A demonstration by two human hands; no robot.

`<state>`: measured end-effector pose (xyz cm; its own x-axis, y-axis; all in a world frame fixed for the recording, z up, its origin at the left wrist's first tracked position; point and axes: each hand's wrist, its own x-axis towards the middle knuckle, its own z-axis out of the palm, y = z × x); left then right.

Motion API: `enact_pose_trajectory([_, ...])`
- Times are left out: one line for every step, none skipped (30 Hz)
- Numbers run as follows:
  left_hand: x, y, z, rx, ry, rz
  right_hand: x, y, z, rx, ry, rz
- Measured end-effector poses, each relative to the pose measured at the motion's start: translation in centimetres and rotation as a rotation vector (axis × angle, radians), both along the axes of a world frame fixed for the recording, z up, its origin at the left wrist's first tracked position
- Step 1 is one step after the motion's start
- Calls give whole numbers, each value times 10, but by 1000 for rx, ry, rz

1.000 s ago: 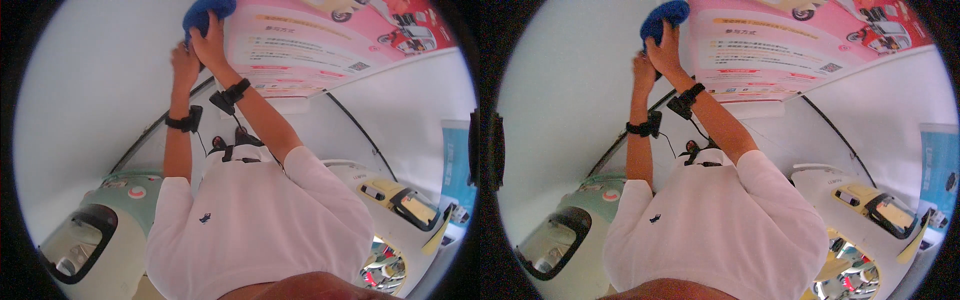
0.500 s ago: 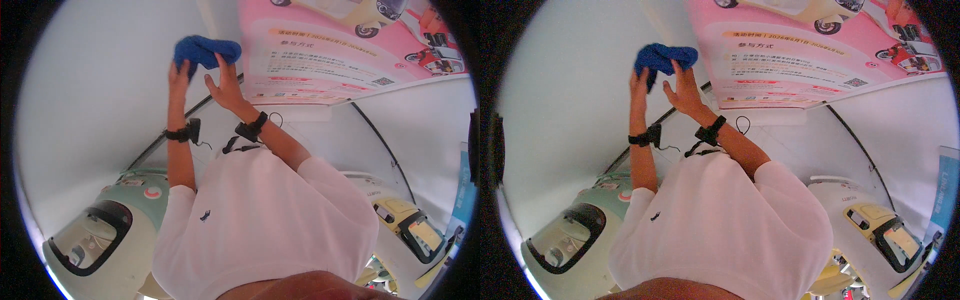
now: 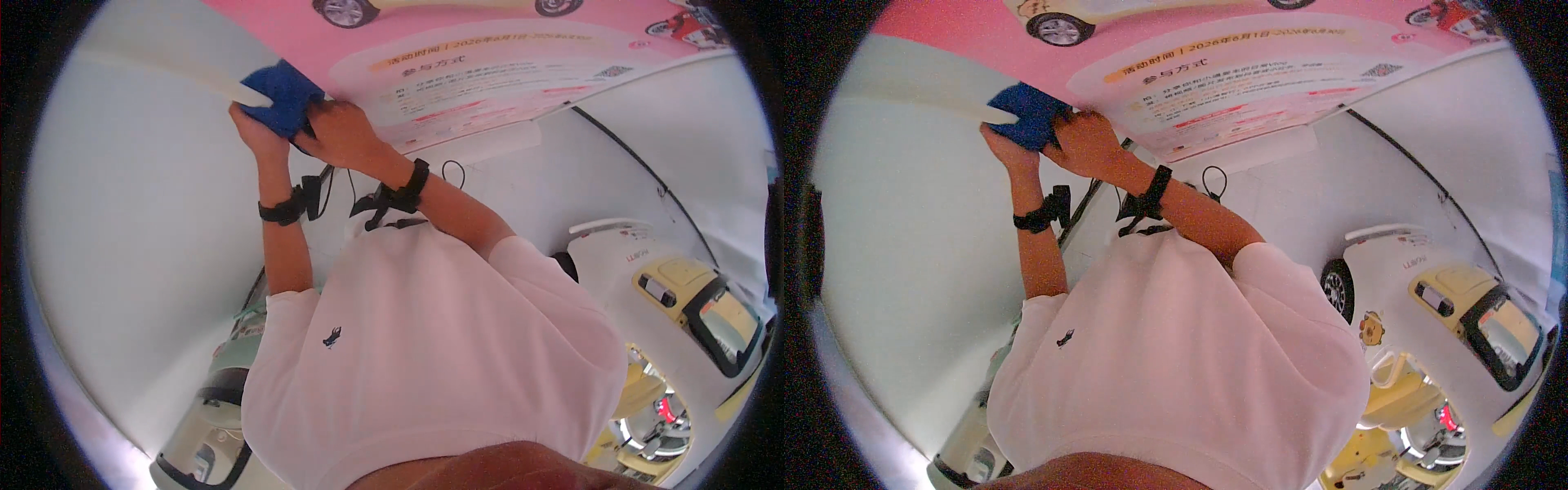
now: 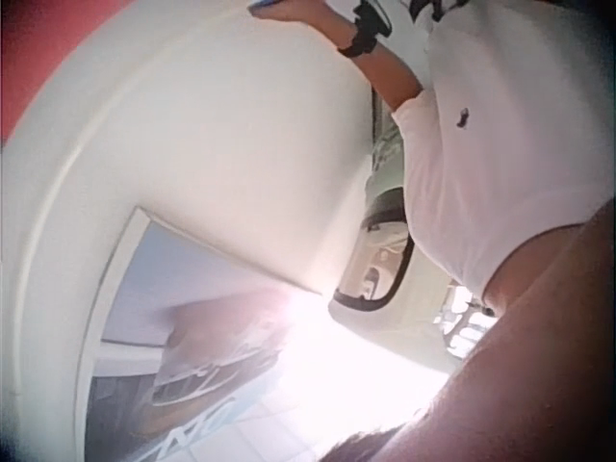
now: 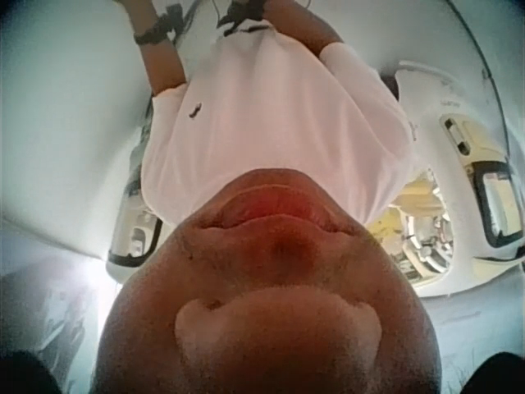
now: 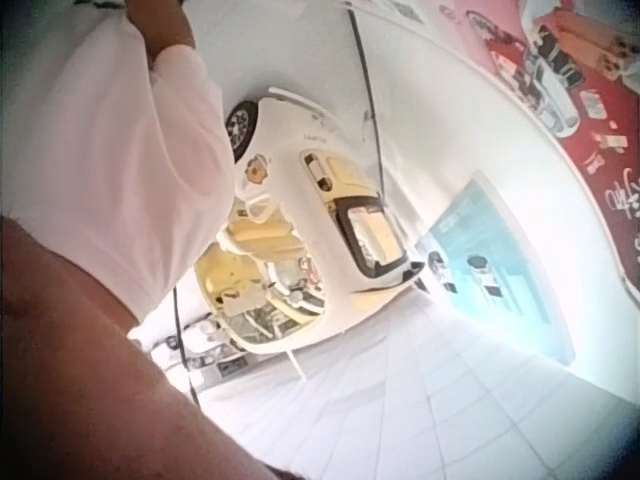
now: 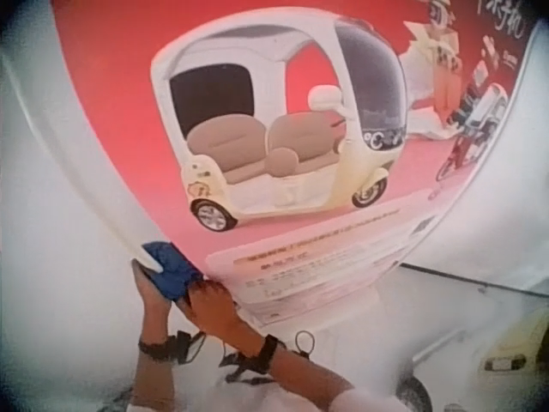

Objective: The person cleans showroom vehicles and fixtures by wiping down small electric cars, door frames, scooter seats, and vehicle bodies with a cloth.

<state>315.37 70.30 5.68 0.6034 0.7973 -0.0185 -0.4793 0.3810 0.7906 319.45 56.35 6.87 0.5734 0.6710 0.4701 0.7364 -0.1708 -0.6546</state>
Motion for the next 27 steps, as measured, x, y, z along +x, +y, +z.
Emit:
enact_pose_trajectory([0,0,-18,7,34,-10,2,-1,-7,-99,16,31])
enact_pose_trajectory([6,-6,-18,13,67,-28,6,-3,-16,-200,35,54])
enact_pose_trajectory([7,-15,-20,-11,147,-37,10,-3,-32,-204,40,28])
enact_pose_trajectory([7,-16,-30,-11,147,-62,11,-2,-49,-301,84,82])
enact_pose_trajectory([2,-14,-50,-41,179,-86,11,0,-63,-395,126,144])
enact_pose_trajectory([-4,-11,-68,-70,211,-105,11,2,-70,-394,129,131])
enact_pose_trajectory([-5,-15,-74,-32,303,-48,12,2,-76,-457,229,204])
enact_pose_trajectory([-7,-18,-81,9,390,11,13,2,-82,-516,327,277])
enact_pose_trajectory([-14,-9,-104,4,365,-72,13,3,-87,-513,326,255])
enact_pose_trajectory([-13,-11,-109,-15,413,-69,12,4,-93,-550,360,244])
enact_pose_trajectory([-13,-11,-112,5,414,-127,11,6,-99,-586,393,234])
enact_pose_trajectory([-13,-12,-116,26,415,-185,7,4,-106,-582,391,210])
enact_pose_trajectory([-12,-10,-120,44,448,-222,2,3,-113,-508,421,163])
enact_pose_trajectory([-12,-12,-120,60,485,-261,-2,3,-119,-435,454,116])
enact_pose_trajectory([-13,-11,-119,76,437,-393,0,7,-125,-615,468,120])
enact_pose_trajectory([-14,-6,-119,81,432,-406,-2,10,-125,-611,468,106])
enact_pose_trajectory([-14,0,-120,187,507,-463,-6,9,-126,-561,474,70])
enact_pose_trajectory([-15,5,-121,295,582,-519,-8,10,-127,-510,480,35])
enact_pose_trajectory([-11,0,-105,338,618,-560,-8,10,-127,-507,487,7])
enact_pose_trajectory([-11,0,-97,343,615,-586,-8,11,-126,-594,437,-43])
enact_pose_trajectory([-11,1,-92,413,565,-627,-10,12,-125,-682,388,-92])
enact_pose_trajectory([-11,1,-86,478,511,-664,-13,10,-126,-682,395,-115])
enact_pose_trajectory([-10,0,-79,479,503,-685,-17,9,-127,-526,350,-175])
enact_pose_trajectory([-9,-1,-72,428,500,-702,-20,8,-128,-371,298,-232])
enact_pose_trajectory([-12,-2,-64,373,500,-712,-26,6,-123,-377,299,-245])
enact_pose_trajectory([-11,-2,-50,372,492,-720,-24,6,-110,-352,360,-250])
enact_pose_trajectory([-10,-1,-34,361,470,-738,-23,7,-99,-327,417,-251])
